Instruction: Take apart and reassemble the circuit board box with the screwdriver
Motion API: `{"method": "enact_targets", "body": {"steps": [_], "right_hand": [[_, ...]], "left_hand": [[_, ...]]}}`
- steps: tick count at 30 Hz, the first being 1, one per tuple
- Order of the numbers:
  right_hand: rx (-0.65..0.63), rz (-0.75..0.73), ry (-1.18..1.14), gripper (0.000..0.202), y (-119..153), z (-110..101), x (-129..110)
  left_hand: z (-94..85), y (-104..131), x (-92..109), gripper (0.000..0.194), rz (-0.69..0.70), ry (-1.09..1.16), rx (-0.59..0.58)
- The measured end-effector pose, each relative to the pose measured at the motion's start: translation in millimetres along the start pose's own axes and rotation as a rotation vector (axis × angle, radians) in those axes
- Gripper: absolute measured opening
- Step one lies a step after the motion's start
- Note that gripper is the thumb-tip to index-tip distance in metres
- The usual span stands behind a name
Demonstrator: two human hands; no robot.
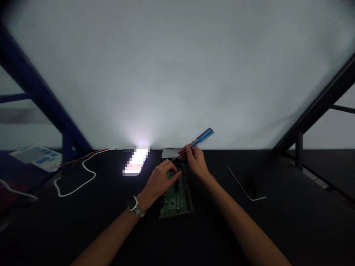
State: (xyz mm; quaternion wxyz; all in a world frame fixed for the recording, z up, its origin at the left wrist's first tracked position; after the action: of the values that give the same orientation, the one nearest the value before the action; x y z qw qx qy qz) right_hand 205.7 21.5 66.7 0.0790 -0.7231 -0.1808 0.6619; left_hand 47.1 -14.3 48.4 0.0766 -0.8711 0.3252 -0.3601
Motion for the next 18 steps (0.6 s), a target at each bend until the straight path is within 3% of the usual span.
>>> {"method": "enact_targets", "body": {"steps": [2,6,18], "right_hand": [[0.028,-0.007,-0.035,0.044,10,-3,2],[0.022,0.005,-0.124,0.042,23,-4,6],[0.026,-0.026,-0.171,0.039,26,-7,5]], "left_hand": [[-8.0,0,-16,0.016,-0.083,0.029,0.051],[-14.3,3,-35,0.021,-0.152,0.052,0.042],[-12.9,-1,-42,0.006,-0.184,0.164,-0.015]]}}
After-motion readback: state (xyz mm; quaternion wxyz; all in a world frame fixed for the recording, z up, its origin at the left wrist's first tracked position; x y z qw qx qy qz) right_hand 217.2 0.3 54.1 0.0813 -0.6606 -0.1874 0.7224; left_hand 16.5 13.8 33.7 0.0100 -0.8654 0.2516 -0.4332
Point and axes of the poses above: each hand's wrist, its own y-axis away from the middle knuckle, its own z-axis out of the palm, x = y × z, the point moved 3 cm from there along -y, towards the middle knuckle, and after that the axes turned 11 degrees about -x, right-handed, at the moved point
